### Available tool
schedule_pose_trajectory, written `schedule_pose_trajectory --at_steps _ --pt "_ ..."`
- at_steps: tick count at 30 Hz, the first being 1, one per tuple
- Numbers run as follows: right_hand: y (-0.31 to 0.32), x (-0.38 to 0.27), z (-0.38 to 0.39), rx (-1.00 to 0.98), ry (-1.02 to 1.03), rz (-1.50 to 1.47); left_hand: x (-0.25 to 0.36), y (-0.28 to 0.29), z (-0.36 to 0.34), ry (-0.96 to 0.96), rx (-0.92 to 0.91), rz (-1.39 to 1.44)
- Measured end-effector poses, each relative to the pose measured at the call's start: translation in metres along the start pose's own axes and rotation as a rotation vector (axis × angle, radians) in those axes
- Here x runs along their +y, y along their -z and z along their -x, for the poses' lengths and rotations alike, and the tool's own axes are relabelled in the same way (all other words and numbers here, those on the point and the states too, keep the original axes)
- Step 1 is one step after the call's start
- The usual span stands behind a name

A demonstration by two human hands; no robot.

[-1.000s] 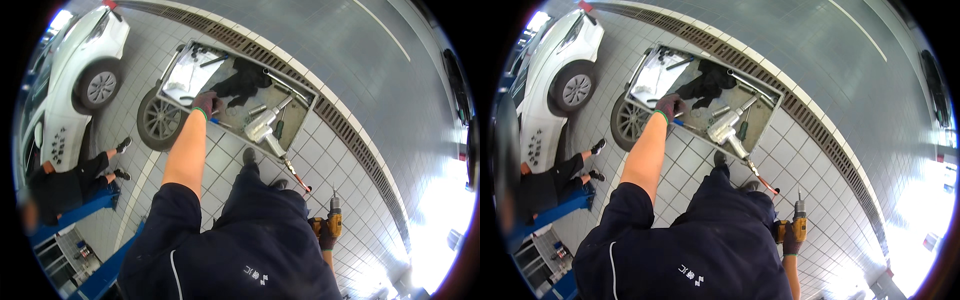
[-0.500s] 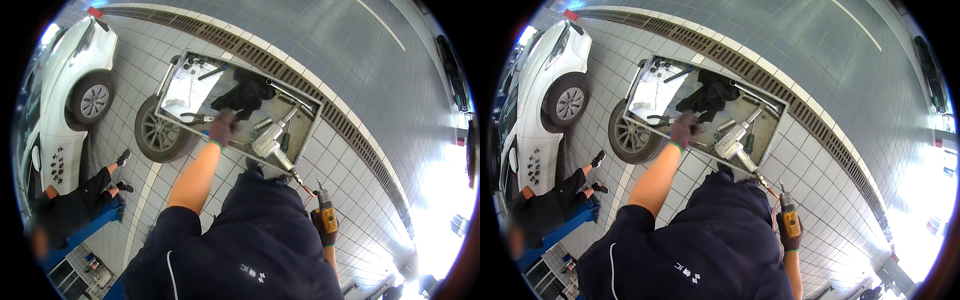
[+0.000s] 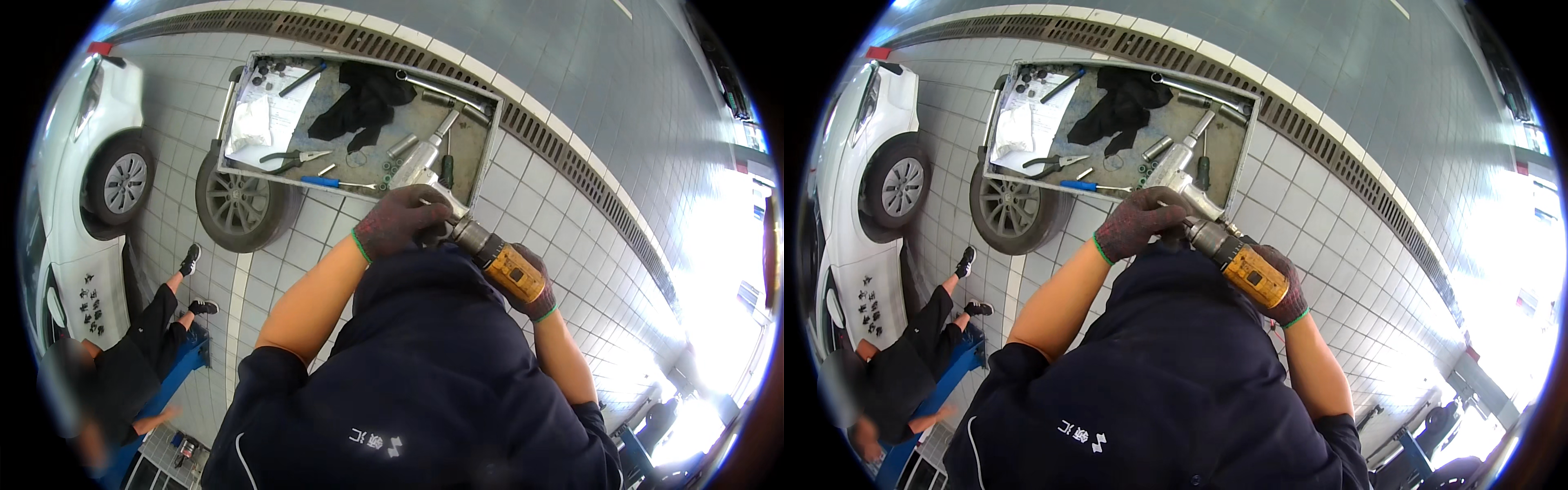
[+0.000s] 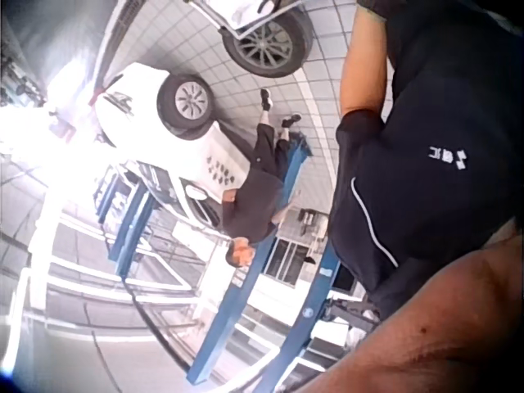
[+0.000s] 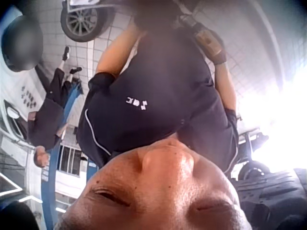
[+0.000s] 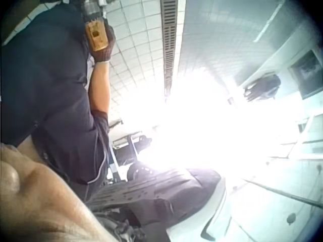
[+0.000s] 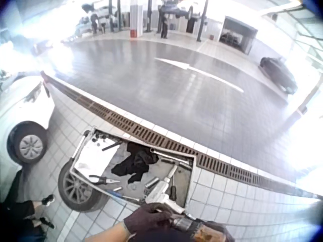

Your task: The person operates a vehicle lift to raise a white car, then uses a pneumatic impact wrench and a cordless drill to remove bolts from the car's undercarriage. The person works on the underside of the vehicle, removing fasteners and placing tools on a nearby cart.

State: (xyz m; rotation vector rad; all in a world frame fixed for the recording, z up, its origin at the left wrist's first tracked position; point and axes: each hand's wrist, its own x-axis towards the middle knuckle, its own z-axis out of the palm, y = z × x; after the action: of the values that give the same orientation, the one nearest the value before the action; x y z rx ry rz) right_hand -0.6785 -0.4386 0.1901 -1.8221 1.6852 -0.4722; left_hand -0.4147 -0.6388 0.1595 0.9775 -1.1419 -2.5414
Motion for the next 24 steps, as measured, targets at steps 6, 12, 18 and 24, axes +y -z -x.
schedule_pose_trajectory --at_steps 6,12,18,24 --pt "0.004 -0.005 0.004 -0.081 -0.068 -0.277 -0.030 0.016 0.010 0.003 -0.094 0.062" --pt "0.001 0.007 0.039 0.004 -0.217 -0.193 -0.060 0.116 0.003 0.053 0.329 -0.005" --pt "-0.013 0.027 0.075 0.055 -0.356 -0.057 -0.028 0.271 -0.024 0.067 0.773 -0.447" --pt "-0.033 0.038 0.101 0.041 -0.384 0.028 0.010 0.248 -0.034 0.265 0.725 -1.455"
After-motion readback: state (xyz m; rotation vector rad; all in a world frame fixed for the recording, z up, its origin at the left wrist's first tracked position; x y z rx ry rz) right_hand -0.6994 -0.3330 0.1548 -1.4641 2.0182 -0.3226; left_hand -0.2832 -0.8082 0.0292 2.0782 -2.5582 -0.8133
